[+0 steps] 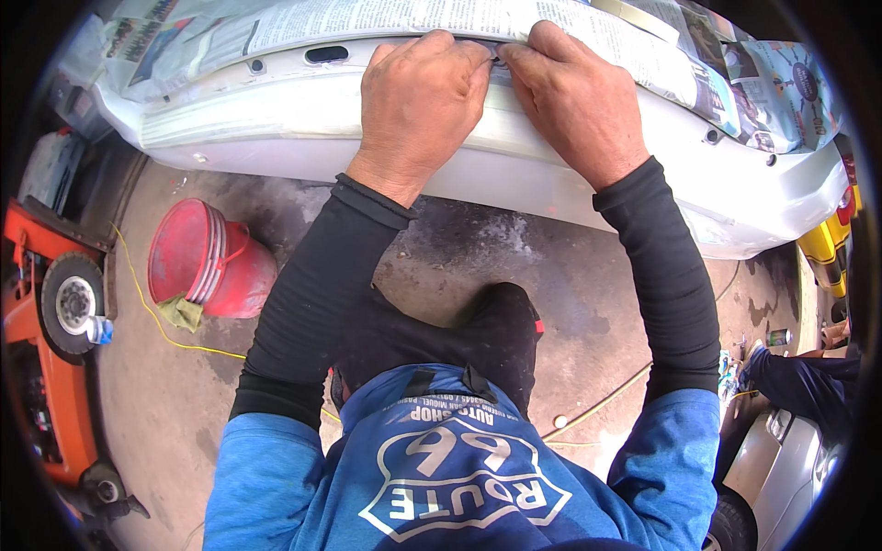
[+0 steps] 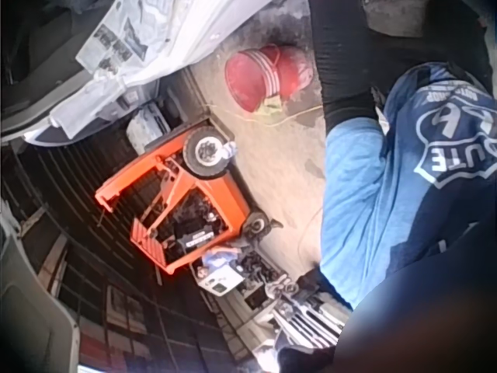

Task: The person applies masking tape to secure newspaper over a white car bumper, then uses a wet sanding block to smooth the surface and wipes it with a cloth.

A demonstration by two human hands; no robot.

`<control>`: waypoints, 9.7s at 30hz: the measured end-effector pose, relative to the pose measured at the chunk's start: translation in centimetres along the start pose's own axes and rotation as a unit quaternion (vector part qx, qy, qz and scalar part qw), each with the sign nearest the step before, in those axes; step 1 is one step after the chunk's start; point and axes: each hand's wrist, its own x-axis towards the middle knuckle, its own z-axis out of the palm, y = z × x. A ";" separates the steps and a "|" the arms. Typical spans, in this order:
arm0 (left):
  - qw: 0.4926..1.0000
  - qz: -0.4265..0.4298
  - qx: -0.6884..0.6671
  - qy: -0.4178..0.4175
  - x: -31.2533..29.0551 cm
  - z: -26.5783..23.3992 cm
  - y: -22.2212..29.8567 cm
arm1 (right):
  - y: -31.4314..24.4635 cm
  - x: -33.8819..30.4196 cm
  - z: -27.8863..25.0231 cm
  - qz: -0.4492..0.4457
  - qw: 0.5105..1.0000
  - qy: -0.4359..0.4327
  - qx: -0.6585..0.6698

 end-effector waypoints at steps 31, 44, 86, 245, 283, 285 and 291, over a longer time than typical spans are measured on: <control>0.981 -0.177 -0.077 0.023 -0.3 0.9 1.9 | -1.1 0.0 -0.1 0.060 0.996 0.044 0.039; 0.991 -0.120 -0.038 0.040 -0.4 0.8 1.0 | -1.2 0.0 -0.1 0.053 0.998 0.033 0.020; 0.975 -0.191 -0.113 -0.021 -0.1 0.4 1.9 | -3.2 -0.3 -0.3 0.124 0.991 0.022 0.034; 0.996 -0.093 -0.011 -0.010 -0.2 0.5 1.1 | -1.6 -1.3 -1.1 0.190 0.960 -0.067 0.194; 0.985 0.038 -0.155 0.072 0.2 -4.0 -4.4 | -2.5 -0.8 -1.4 0.142 0.978 0.061 0.140; 0.959 -0.103 -0.254 0.071 -0.9 -3.2 -5.0 | -2.3 0.0 -1.2 0.107 0.988 0.039 0.103; 0.925 -0.163 -0.342 0.030 -1.5 -2.9 -6.0 | -1.0 1.3 -1.1 -0.027 0.999 -0.025 0.008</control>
